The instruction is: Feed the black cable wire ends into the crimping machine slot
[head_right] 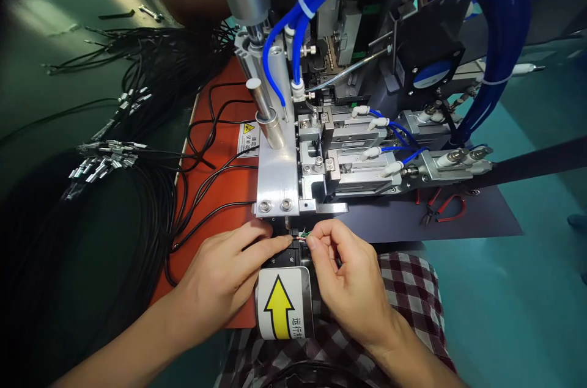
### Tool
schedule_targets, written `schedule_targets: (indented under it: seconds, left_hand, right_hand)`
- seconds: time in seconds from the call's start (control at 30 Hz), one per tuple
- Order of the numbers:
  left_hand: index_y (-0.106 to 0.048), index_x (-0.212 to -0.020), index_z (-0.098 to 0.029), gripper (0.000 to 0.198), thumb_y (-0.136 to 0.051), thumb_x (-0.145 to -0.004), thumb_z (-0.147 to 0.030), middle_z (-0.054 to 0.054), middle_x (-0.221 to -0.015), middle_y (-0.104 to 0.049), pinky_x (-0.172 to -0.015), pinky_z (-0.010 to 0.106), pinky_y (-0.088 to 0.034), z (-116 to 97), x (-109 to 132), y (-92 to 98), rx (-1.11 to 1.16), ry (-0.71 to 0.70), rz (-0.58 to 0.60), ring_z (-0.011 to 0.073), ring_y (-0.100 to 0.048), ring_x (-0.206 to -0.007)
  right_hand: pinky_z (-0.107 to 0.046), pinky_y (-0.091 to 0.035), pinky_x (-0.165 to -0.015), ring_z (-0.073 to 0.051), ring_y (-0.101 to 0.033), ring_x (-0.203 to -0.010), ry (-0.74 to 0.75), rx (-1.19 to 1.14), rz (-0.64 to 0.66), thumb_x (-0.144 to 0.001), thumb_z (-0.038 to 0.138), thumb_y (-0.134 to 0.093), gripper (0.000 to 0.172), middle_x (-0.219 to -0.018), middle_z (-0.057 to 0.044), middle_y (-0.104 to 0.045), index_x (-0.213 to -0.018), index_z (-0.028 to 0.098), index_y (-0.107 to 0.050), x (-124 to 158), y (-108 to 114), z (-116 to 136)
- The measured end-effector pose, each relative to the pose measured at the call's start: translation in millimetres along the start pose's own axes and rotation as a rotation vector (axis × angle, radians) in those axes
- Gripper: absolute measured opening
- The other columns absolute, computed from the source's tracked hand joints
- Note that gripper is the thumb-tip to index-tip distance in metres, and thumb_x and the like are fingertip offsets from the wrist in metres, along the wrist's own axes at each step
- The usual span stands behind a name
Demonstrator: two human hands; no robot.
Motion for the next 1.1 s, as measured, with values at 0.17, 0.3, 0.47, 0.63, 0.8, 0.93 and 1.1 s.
schedule_targets:
  seconds: [0.17, 0.3, 0.47, 0.63, 0.8, 0.93, 1.1]
  left_hand:
    - [-0.066, -0.103, -0.016, 0.031, -0.037, -0.092, -0.014, 0.006, -0.082, -0.064, -0.054, 0.03, -0.053, 0.5, 2.0, -2.6, 0.001, 0.0, 0.005, 0.0195, -0.064, -0.066]
    - [-0.066, -0.103, -0.016, 0.03, -0.039, -0.091, -0.014, 0.006, -0.083, -0.064, -0.054, 0.029, -0.053, 1.8, 3.2, -3.9, 0.01, 0.004, 0.008, 0.0191, -0.064, -0.066]
    - [-0.066, -0.104, -0.015, 0.03, -0.038, -0.092, -0.015, 0.006, -0.082, -0.064, -0.053, 0.029, -0.052, 0.6, 2.5, -2.6, -0.006, -0.004, 0.002, 0.0186, -0.064, -0.064]
    - [-0.067, -0.102, -0.015, 0.033, -0.035, -0.094, -0.019, 0.006, -0.081, -0.065, -0.053, 0.028, -0.053, -0.8, 0.9, -0.4, -0.005, -0.008, -0.015, 0.0178, -0.064, -0.063]
    - [-0.067, -0.102, -0.015, 0.032, -0.037, -0.093, -0.017, 0.006, -0.083, -0.065, -0.052, 0.03, -0.054, -2.3, 0.8, -0.4, -0.016, -0.022, -0.018, 0.0193, -0.064, -0.063]
    - [-0.066, -0.104, -0.015, 0.03, -0.039, -0.092, -0.015, 0.007, -0.084, -0.065, -0.054, 0.03, -0.055, -0.2, 0.8, -3.8, -0.014, -0.005, 0.021, 0.0196, -0.065, -0.066]
    - [-0.066, -0.105, -0.015, 0.03, -0.039, -0.091, -0.015, 0.007, -0.085, -0.065, -0.053, 0.03, -0.054, 0.4, 0.8, -3.7, -0.02, -0.007, 0.018, 0.0194, -0.064, -0.065]
  right_hand:
    - [-0.023, -0.046, -0.059, -0.016, -0.059, -0.071, -0.1, -0.045, 0.038, -0.094, 0.029, -0.049, 0.014, -0.077, -0.003, -0.062, -0.086, 0.02, -0.056, 1.7, -2.6, -12.9]
    - [-0.023, -0.042, -0.052, -0.015, -0.057, -0.066, -0.124, 0.01, 0.051, -0.093, 0.032, -0.048, 0.017, -0.074, -0.002, -0.061, -0.084, 0.02, -0.055, 1.2, -2.7, -9.2]
    - [-0.025, -0.036, -0.049, -0.013, -0.048, -0.054, -0.203, 0.137, 0.066, -0.089, 0.035, -0.049, 0.021, -0.062, 0.001, -0.056, -0.076, 0.02, -0.054, -5.1, 0.2, -5.1]
    - [-0.023, -0.03, -0.041, -0.011, -0.042, -0.047, -0.456, -0.157, 0.209, -0.085, 0.046, -0.052, 0.029, -0.058, 0.002, -0.051, -0.076, 0.019, -0.056, 0.2, -8.5, -31.7]
    - [-0.022, -0.039, -0.046, -0.012, -0.047, -0.051, -0.284, -0.101, -0.018, -0.084, 0.037, -0.058, 0.018, -0.061, 0.002, -0.054, -0.084, 0.019, -0.061, 2.6, 14.1, -20.8]
    - [-0.021, -0.04, -0.047, -0.011, -0.047, -0.051, -0.145, -0.009, -0.032, -0.086, 0.03, -0.059, 0.011, -0.059, 0.003, -0.054, -0.082, 0.019, -0.062, 0.8, 10.2, -6.1]
    - [-0.021, -0.043, -0.051, -0.012, -0.052, -0.057, -0.072, 0.008, 0.008, -0.089, 0.026, -0.055, 0.011, -0.066, 0.001, -0.058, -0.082, 0.019, -0.059, -2.3, 5.6, -2.1]
Point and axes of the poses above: each hand's wrist, its own x-axis away from the middle knuckle, its own y-axis out of the back of the hand, z = x × y, the point moved 10 cm from there along -x, towards the middle knuckle
